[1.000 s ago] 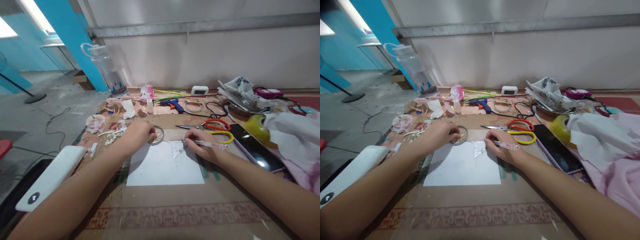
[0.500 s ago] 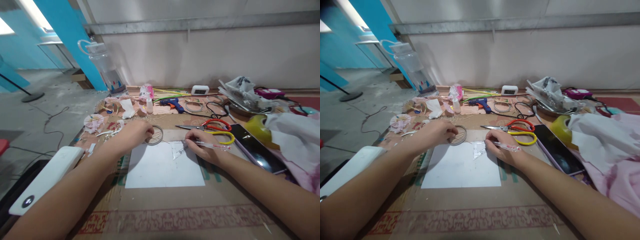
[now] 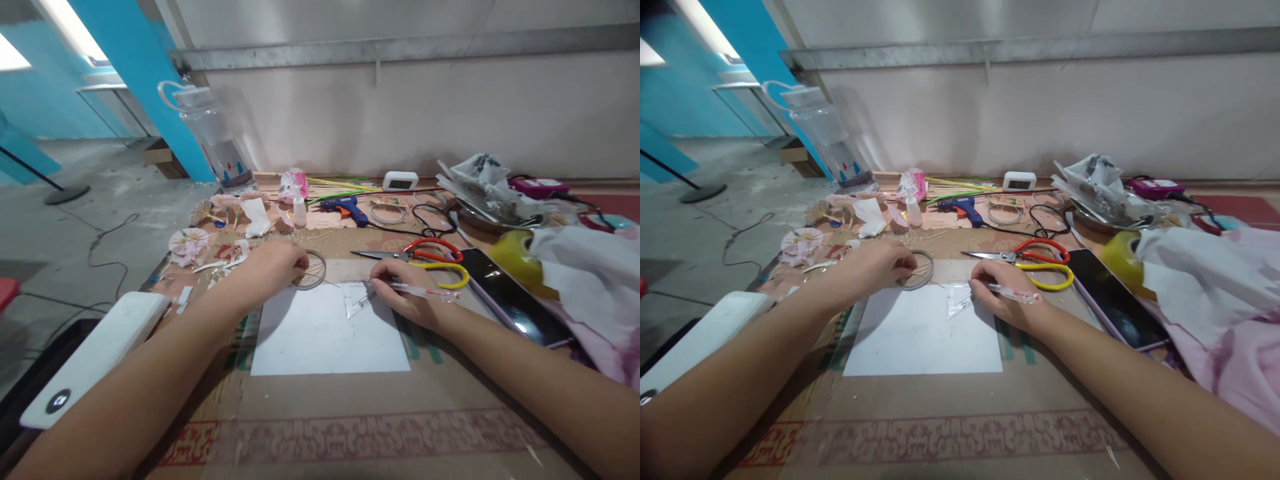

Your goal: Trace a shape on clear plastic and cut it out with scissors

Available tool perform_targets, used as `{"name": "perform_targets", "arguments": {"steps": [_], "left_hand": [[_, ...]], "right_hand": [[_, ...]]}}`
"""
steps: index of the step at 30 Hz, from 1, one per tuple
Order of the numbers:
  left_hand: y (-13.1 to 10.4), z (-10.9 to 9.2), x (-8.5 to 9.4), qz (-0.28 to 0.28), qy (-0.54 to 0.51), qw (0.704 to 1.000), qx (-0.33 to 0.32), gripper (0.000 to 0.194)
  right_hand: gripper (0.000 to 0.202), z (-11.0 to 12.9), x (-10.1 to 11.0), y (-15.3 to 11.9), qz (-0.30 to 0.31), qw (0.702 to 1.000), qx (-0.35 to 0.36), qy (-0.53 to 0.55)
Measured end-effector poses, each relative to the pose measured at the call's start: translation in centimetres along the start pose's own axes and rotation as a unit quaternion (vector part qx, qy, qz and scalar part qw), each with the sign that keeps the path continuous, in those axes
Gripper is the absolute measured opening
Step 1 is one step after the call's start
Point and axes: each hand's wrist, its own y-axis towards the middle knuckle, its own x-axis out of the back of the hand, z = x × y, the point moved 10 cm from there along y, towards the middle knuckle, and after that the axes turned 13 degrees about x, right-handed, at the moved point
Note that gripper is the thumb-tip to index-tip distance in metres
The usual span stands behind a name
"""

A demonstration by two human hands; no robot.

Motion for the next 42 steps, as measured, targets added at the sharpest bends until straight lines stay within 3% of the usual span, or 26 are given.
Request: {"name": "perform_targets", "arguments": {"steps": [8,16,27,42], "left_hand": [[0.13,-0.03,-0.01,0.001,0.002,1.0,0.009,0.02],[-0.26,-0.35,0.2,-0.007,0.006,1.0,0.012,0.01],[-0.15,-0.36,0.41,-0.008,0.011,1.0,0.016,0.023],[-0.17,-0.28,0.23,-0.006,0.003,1.0,0.015,0.011]], "right_hand": [[0.007,-0.04,0.08,-0.11,-0.003,1.0,0.009,0.0],[0.007,0.03,0.11,0.0,0.001,1.0,0.004,-0.004],[0.007,0.1,0.09,0.05,0.004,1.0,0.011,0.0],[0.009,0.22,0.09,0.17,0.011,1.0,0.007,-0.002]]}}
